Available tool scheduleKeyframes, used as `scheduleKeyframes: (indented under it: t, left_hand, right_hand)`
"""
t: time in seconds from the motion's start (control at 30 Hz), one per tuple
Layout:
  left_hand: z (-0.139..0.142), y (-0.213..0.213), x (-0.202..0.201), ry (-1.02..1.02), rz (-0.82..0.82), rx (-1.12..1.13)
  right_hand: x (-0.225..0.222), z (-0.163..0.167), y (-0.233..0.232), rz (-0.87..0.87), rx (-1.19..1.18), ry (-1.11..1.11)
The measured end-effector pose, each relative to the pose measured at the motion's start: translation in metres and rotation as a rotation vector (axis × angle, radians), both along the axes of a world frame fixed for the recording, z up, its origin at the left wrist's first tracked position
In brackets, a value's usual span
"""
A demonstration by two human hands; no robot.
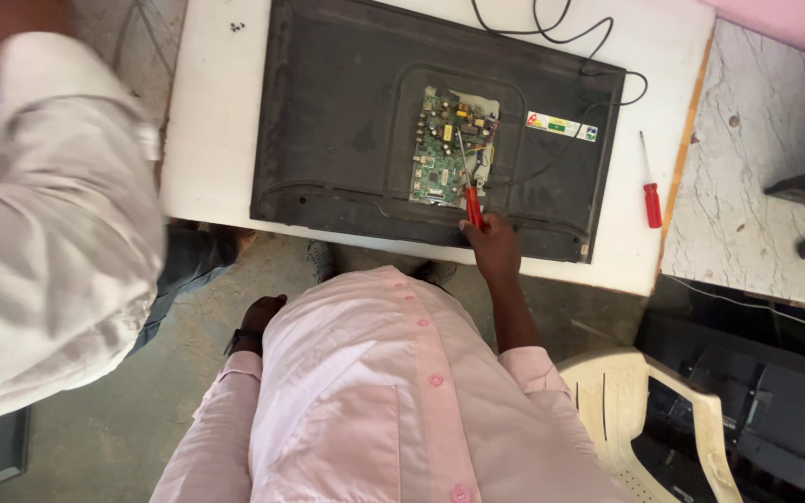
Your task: The person unscrews the back panel of a television lying face-down on a workbench using a red-handled screwdriver, removes the panel and sets it aside, then works on the exposed internal circuit board, manipulating connectors and components by hand while another person points at the board.
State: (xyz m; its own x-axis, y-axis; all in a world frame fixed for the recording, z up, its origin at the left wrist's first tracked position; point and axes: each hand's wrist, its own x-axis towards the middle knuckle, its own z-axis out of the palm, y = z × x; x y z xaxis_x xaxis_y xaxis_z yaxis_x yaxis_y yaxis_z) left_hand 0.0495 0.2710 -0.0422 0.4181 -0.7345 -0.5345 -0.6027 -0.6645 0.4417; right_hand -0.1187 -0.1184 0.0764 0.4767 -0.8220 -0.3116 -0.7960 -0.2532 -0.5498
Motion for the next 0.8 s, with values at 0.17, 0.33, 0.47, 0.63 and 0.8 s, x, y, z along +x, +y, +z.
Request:
scheduleKeyframes:
  t: [0.17, 0.33, 0.47, 0.63, 0.8]
  left_hand:
    - [0.004, 0.005, 0.001, 0.035, 0.117, -0.024]
    - [0.0, 0.018, 0.001, 0.043, 0.175, -0.046]
    - [0.0, 0.024, -0.002, 0.037, 0.15, 0.051]
    - [0.001, 0.026, -0.014, 0.032, 0.105, 0.09]
    - [0.003, 0.024, -0.019, 0.1, 0.18, -0.028]
  right_hand:
    - [0.01, 0.001, 0.013, 0.077, -0.012, -0.339]
    - [0.012, 0.0, 0.02, 0.2, -0.247, -0.289]
    - [0.012, 0.011, 0.018, 0.189, -0.243, -0.024]
    - [0.013, 0.022, 0.016, 0.21, -0.226, 0.111]
    - [0.007, 0.024, 0.013, 0.262, -0.193, 0.032]
